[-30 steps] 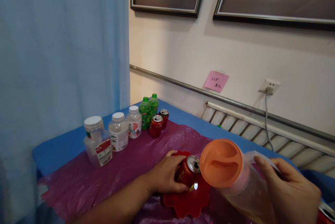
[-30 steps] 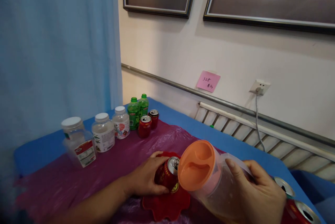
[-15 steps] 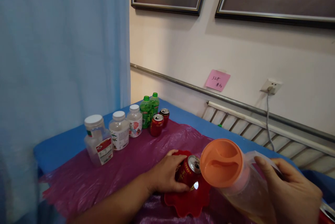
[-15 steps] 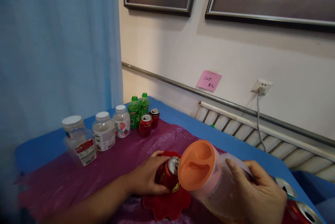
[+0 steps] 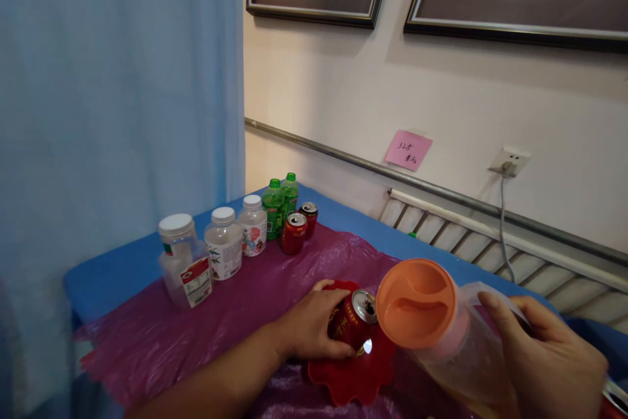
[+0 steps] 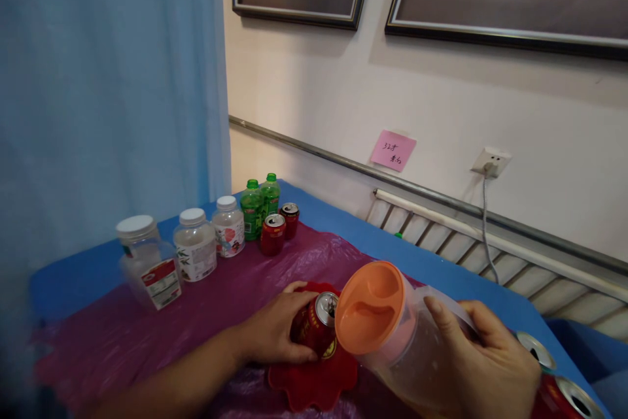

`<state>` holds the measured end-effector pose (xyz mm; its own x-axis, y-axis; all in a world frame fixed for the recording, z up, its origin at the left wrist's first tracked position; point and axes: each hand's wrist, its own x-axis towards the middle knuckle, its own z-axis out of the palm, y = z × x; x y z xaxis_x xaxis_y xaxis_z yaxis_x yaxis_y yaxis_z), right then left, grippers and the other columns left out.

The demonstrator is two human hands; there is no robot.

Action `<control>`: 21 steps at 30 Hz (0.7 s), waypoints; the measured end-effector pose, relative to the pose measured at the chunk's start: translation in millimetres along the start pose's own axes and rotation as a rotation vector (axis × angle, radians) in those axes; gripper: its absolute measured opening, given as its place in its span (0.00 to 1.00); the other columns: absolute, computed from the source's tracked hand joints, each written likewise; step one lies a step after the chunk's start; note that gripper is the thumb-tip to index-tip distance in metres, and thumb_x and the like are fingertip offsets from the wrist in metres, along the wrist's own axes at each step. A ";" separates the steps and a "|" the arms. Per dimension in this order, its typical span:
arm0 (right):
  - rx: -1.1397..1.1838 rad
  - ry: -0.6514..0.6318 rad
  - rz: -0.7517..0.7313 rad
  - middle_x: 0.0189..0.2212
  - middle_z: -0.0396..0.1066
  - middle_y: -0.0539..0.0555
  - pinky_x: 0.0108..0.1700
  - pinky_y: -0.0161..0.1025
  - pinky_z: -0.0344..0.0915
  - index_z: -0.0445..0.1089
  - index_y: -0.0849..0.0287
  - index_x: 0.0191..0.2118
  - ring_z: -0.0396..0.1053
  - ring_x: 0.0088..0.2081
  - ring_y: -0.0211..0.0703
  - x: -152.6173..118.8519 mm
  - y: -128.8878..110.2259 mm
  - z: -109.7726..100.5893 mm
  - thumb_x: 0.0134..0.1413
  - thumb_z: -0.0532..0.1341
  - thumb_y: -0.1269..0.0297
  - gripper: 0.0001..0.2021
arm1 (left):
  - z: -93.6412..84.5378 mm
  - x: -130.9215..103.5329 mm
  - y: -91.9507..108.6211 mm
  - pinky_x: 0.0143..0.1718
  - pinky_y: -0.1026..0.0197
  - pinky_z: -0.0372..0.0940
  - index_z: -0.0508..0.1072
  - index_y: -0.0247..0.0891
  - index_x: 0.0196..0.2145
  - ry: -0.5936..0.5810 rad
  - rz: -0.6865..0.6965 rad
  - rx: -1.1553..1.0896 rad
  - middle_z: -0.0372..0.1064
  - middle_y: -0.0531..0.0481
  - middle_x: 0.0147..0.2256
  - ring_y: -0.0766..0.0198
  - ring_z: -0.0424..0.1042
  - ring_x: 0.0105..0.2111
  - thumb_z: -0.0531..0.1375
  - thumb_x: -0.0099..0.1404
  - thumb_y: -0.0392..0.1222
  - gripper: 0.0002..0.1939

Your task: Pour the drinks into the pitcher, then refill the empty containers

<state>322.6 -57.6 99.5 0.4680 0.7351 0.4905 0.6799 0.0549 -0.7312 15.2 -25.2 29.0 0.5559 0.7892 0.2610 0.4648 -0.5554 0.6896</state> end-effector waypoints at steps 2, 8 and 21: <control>0.015 0.001 0.012 0.21 0.67 0.45 0.27 0.32 0.59 0.76 0.57 0.30 0.64 0.26 0.39 -0.5 -1.2 0.1 0.51 0.66 0.39 0.23 | -0.1 -0.2 0.9 0.67 0.44 0.46 0.70 0.46 0.55 0.003 0.001 -0.004 0.77 0.49 0.52 0.47 0.74 0.52 0.73 0.50 0.52 0.36; 0.007 -0.009 0.042 0.21 0.67 0.45 0.26 0.32 0.60 0.75 0.56 0.29 0.64 0.25 0.39 -1.1 -7.4 -0.9 0.51 0.66 0.39 0.22 | -0.1 -0.5 1.5 0.67 0.43 0.46 0.70 0.45 0.55 0.007 -0.002 0.006 0.76 0.47 0.53 0.46 0.74 0.53 0.74 0.49 0.53 0.37; 0.007 0.009 -0.021 0.22 0.69 0.46 0.25 0.31 0.61 0.77 0.58 0.31 0.65 0.25 0.39 1.5 0.4 -0.9 0.52 0.66 0.40 0.22 | 0.9 0.2 -1.5 0.66 0.44 0.48 0.70 0.44 0.55 0.005 0.010 0.023 0.77 0.47 0.53 0.46 0.74 0.53 0.74 0.49 0.54 0.37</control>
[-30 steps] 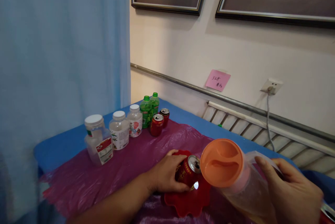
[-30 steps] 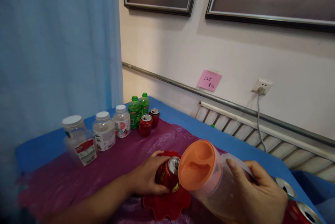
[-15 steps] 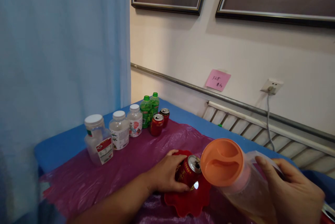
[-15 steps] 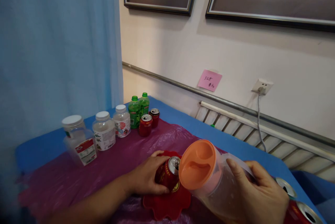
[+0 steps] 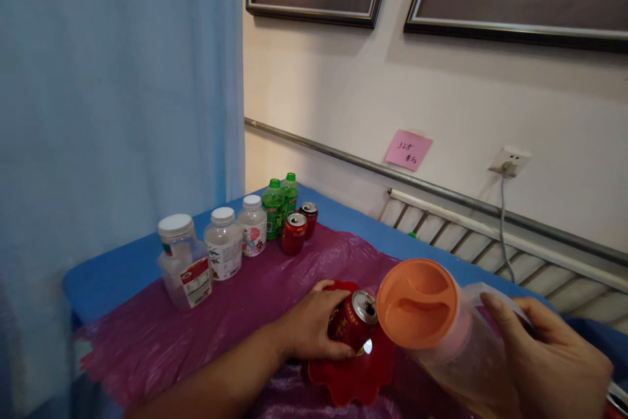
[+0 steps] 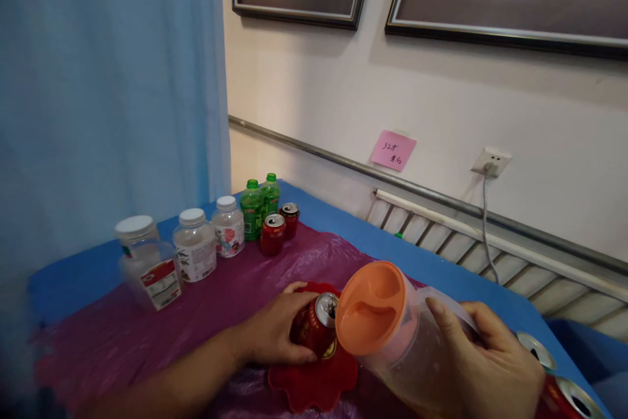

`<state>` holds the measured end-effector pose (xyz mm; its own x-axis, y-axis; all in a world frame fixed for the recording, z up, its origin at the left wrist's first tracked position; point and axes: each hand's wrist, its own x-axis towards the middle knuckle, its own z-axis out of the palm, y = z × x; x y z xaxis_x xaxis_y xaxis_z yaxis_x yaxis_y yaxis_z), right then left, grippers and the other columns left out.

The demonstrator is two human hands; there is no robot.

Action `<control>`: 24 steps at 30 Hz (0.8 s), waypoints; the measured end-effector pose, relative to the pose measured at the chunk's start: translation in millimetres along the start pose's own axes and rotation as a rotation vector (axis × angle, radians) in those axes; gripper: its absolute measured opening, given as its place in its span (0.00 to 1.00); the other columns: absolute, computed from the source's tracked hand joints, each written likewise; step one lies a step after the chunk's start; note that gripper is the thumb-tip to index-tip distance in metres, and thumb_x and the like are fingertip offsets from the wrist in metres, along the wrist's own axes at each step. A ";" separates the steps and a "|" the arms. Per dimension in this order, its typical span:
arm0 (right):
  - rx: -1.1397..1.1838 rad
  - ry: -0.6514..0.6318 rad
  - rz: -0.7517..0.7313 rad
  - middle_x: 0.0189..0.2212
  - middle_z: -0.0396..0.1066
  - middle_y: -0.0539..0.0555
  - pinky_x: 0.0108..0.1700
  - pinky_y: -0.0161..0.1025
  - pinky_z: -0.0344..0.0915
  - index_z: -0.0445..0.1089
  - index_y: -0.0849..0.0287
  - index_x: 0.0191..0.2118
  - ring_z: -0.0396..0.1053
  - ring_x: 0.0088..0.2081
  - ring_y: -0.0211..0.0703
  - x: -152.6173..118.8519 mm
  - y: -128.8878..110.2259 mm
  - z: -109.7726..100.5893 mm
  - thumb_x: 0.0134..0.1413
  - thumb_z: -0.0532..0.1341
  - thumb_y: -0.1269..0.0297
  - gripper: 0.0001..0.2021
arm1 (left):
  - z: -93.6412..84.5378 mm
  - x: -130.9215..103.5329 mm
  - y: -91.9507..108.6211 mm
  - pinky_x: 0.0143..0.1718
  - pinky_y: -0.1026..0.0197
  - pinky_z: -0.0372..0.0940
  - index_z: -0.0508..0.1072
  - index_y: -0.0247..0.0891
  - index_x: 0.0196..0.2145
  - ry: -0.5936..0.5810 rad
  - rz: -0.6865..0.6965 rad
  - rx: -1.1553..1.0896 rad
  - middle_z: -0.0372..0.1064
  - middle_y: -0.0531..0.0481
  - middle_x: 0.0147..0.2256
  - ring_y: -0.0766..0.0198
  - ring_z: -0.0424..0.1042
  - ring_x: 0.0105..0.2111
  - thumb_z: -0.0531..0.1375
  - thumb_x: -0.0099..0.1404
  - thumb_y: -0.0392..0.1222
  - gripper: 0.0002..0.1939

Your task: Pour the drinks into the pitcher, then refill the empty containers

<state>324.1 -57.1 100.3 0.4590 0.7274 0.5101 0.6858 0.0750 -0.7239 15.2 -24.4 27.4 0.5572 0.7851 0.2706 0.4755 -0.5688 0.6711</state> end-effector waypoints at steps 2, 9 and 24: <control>0.001 -0.009 0.017 0.21 0.69 0.45 0.25 0.30 0.61 0.77 0.57 0.31 0.65 0.25 0.38 -0.2 -0.1 0.0 0.52 0.66 0.40 0.22 | -0.2 0.0 -0.1 0.66 0.44 0.48 0.70 0.44 0.55 -0.005 -0.005 0.000 0.77 0.47 0.53 0.47 0.74 0.52 0.74 0.49 0.53 0.37; 0.047 0.004 -0.001 0.20 0.68 0.46 0.23 0.32 0.61 0.76 0.58 0.30 0.65 0.23 0.39 -1.8 -2.7 0.7 0.51 0.66 0.38 0.24 | 0.1 -1.1 -1.3 0.67 0.43 0.47 0.69 0.46 0.57 0.000 -0.004 -0.008 0.76 0.48 0.54 0.46 0.73 0.54 0.74 0.50 0.55 0.39; -0.005 0.012 -0.035 0.22 0.69 0.46 0.25 0.32 0.61 0.77 0.56 0.30 0.66 0.24 0.39 -1.0 12.1 1.9 0.51 0.65 0.37 0.24 | -0.4 -0.7 1.9 0.67 0.45 0.45 0.70 0.47 0.56 0.000 -0.008 -0.033 0.77 0.50 0.53 0.49 0.74 0.52 0.74 0.51 0.52 0.36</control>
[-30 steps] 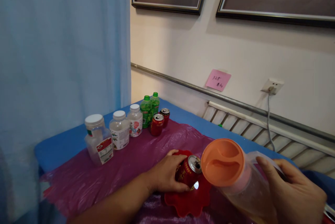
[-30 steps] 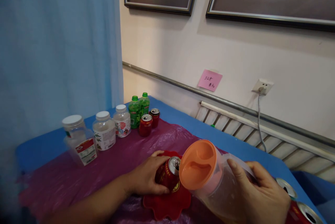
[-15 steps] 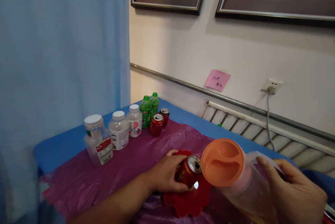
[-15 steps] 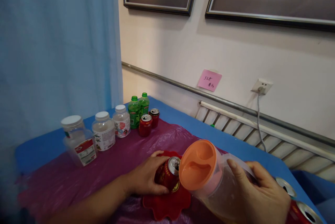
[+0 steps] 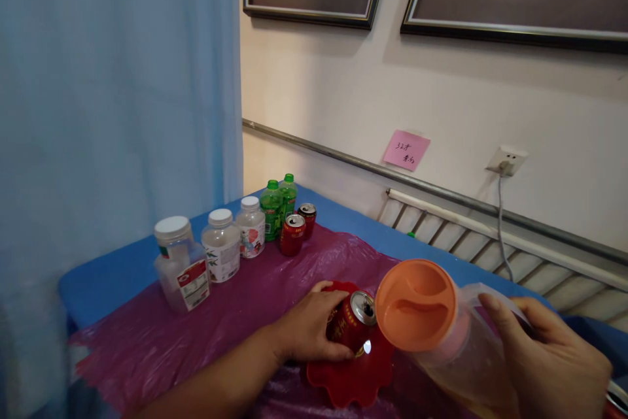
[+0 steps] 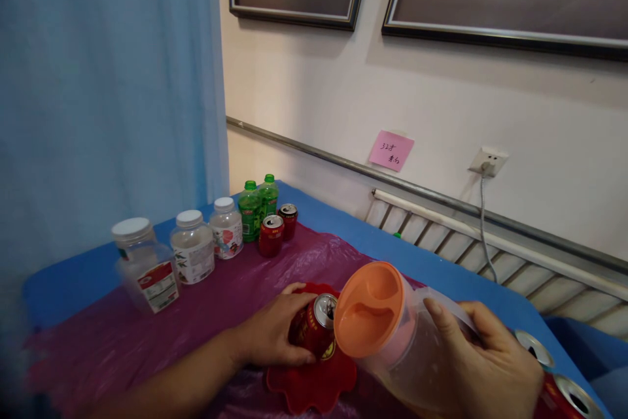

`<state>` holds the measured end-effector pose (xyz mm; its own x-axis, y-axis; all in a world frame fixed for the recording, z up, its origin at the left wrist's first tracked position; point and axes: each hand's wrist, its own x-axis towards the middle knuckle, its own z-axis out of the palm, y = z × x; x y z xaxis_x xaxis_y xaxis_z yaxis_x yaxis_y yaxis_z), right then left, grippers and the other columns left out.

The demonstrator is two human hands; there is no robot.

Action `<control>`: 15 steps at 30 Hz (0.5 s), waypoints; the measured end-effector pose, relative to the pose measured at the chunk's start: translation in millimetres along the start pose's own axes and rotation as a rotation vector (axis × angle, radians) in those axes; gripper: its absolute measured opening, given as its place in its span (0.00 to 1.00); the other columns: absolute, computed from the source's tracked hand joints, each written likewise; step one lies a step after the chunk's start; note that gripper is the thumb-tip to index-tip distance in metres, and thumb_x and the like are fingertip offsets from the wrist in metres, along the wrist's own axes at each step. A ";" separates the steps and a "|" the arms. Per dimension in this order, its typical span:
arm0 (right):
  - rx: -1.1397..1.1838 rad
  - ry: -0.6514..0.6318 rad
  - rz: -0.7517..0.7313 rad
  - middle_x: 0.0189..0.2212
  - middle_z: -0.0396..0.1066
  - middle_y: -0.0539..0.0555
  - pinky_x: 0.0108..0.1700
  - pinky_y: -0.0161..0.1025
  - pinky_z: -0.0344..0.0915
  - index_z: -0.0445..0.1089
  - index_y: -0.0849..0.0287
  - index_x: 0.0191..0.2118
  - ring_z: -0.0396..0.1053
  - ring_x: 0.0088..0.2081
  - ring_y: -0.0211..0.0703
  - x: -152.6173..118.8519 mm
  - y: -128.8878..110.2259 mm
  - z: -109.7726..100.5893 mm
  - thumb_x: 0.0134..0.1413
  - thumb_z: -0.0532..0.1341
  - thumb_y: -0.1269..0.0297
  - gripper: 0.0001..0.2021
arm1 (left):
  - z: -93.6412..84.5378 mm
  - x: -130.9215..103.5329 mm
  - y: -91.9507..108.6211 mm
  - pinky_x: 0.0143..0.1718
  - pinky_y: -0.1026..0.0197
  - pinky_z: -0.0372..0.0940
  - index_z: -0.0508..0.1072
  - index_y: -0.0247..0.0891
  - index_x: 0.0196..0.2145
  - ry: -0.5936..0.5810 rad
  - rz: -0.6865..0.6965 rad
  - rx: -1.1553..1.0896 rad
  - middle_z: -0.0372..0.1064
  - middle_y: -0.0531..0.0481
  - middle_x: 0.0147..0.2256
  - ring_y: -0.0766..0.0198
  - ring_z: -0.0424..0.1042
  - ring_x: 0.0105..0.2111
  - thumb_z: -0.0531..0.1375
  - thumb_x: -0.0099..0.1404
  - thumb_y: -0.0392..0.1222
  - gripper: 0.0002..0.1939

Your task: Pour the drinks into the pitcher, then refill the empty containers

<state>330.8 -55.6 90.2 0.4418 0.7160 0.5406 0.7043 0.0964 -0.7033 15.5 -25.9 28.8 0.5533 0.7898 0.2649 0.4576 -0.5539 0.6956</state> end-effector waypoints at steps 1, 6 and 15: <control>-0.012 -0.001 -0.004 0.22 0.69 0.46 0.25 0.32 0.61 0.77 0.56 0.30 0.66 0.25 0.39 0.4 0.0 -0.2 0.52 0.65 0.37 0.23 | 0.1 0.0 0.0 0.67 0.45 0.45 0.70 0.47 0.55 0.003 0.000 -0.005 0.77 0.51 0.52 0.49 0.74 0.52 0.74 0.51 0.52 0.36; -0.031 -0.011 -0.002 0.21 0.70 0.46 0.24 0.32 0.61 0.77 0.57 0.30 0.66 0.24 0.40 1.8 -7.6 -1.9 0.51 0.65 0.36 0.24 | -0.3 0.4 0.8 0.66 0.44 0.46 0.70 0.47 0.55 0.000 0.005 -0.014 0.77 0.50 0.52 0.49 0.74 0.52 0.74 0.51 0.51 0.35; 0.014 0.017 -0.005 0.20 0.71 0.47 0.22 0.32 0.61 0.77 0.58 0.31 0.66 0.22 0.40 -0.2 -13.4 -2.5 0.50 0.65 0.37 0.25 | -0.8 0.2 0.5 0.67 0.43 0.47 0.70 0.46 0.57 0.001 0.017 0.017 0.77 0.47 0.53 0.48 0.74 0.53 0.72 0.52 0.55 0.36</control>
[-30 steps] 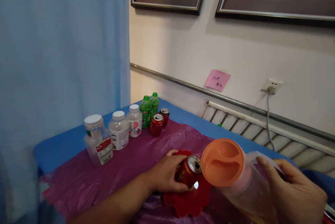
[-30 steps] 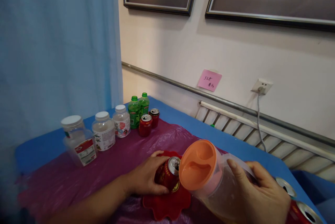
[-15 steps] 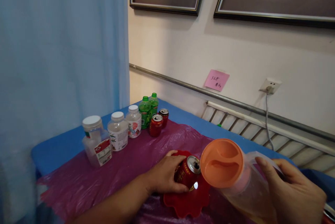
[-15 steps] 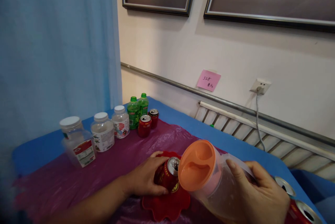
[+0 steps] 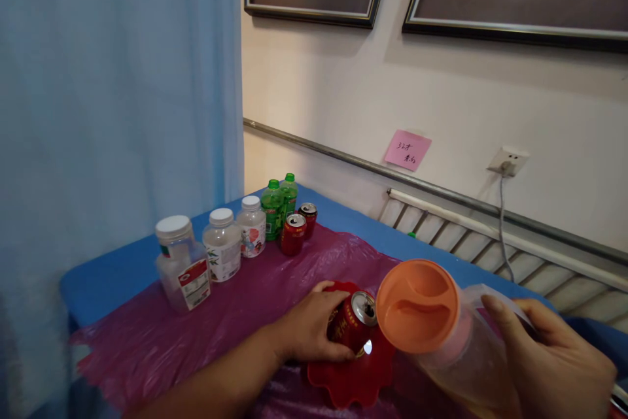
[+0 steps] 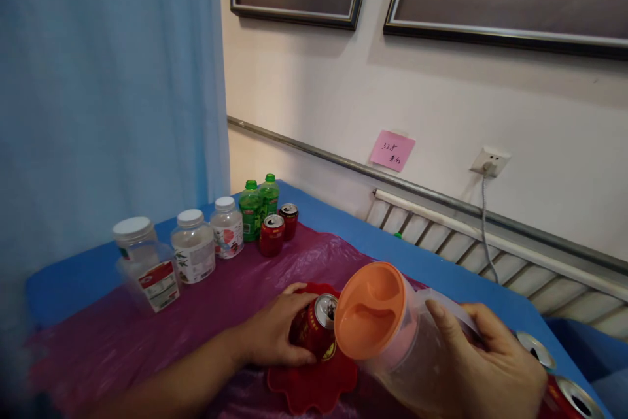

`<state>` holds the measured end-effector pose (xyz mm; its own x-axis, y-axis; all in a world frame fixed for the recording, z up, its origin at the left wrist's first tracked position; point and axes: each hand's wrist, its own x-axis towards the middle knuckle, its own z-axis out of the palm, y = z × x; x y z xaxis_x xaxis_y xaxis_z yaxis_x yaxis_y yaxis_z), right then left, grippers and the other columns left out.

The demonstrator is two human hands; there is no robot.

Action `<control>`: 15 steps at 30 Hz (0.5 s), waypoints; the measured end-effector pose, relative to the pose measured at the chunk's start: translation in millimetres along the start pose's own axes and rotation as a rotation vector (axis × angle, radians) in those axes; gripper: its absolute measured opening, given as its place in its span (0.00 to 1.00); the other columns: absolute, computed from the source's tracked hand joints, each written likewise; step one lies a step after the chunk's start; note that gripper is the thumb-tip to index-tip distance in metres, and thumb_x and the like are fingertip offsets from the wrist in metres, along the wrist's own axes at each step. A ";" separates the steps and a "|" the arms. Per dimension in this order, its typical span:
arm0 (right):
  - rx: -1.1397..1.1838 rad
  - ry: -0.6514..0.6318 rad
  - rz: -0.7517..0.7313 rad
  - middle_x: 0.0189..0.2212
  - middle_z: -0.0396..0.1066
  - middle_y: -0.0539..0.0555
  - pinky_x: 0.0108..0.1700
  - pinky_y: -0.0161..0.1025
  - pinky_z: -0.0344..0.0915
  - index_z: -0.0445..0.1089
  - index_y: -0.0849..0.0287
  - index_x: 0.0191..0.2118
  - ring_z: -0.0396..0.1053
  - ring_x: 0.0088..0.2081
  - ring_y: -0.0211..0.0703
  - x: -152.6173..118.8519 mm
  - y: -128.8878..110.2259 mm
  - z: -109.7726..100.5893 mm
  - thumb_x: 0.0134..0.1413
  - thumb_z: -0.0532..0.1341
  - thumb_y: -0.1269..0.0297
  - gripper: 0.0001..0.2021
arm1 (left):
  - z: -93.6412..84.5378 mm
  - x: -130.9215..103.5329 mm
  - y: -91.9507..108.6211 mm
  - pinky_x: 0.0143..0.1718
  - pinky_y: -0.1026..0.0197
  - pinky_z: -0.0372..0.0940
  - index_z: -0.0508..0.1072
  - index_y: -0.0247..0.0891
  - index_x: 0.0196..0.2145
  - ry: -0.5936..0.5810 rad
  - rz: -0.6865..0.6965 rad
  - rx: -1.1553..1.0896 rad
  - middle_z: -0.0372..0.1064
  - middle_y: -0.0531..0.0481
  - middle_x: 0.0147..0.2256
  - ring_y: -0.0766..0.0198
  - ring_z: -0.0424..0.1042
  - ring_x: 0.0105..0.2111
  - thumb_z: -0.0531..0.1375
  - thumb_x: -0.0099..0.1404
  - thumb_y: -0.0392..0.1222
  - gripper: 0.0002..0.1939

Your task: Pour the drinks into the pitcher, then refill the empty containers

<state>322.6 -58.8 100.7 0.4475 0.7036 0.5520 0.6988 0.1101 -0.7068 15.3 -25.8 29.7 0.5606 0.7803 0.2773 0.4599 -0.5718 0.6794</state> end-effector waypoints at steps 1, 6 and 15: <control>-0.002 0.001 -0.002 0.20 0.72 0.47 0.22 0.32 0.61 0.77 0.58 0.31 0.66 0.22 0.40 0.2 0.6 0.1 0.50 0.65 0.37 0.25 | 0.0 0.1 0.0 0.67 0.44 0.47 0.70 0.46 0.56 0.000 0.005 -0.003 0.77 0.47 0.53 0.48 0.74 0.52 0.73 0.51 0.54 0.36; -0.002 -0.003 -0.009 0.21 0.73 0.46 0.23 0.32 0.61 0.77 0.58 0.32 0.67 0.22 0.39 0.6 0.6 0.0 0.51 0.65 0.37 0.25 | -0.3 0.3 0.9 0.67 0.45 0.47 0.70 0.46 0.56 -0.005 -0.005 -0.001 0.77 0.49 0.53 0.48 0.74 0.53 0.74 0.50 0.53 0.37; 0.004 -0.007 -0.017 0.21 0.72 0.47 0.23 0.34 0.62 0.77 0.58 0.31 0.67 0.22 0.41 0.0 -1.8 -0.5 0.50 0.66 0.37 0.24 | -1.0 1.0 1.7 0.67 0.45 0.48 0.71 0.45 0.55 -0.017 0.011 -0.007 0.77 0.48 0.52 0.49 0.75 0.51 0.72 0.52 0.53 0.34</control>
<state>321.6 -59.4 102.2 0.4319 0.7065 0.5606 0.7040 0.1244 -0.6993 16.0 -25.7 31.7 0.5775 0.7695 0.2728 0.4490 -0.5784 0.6811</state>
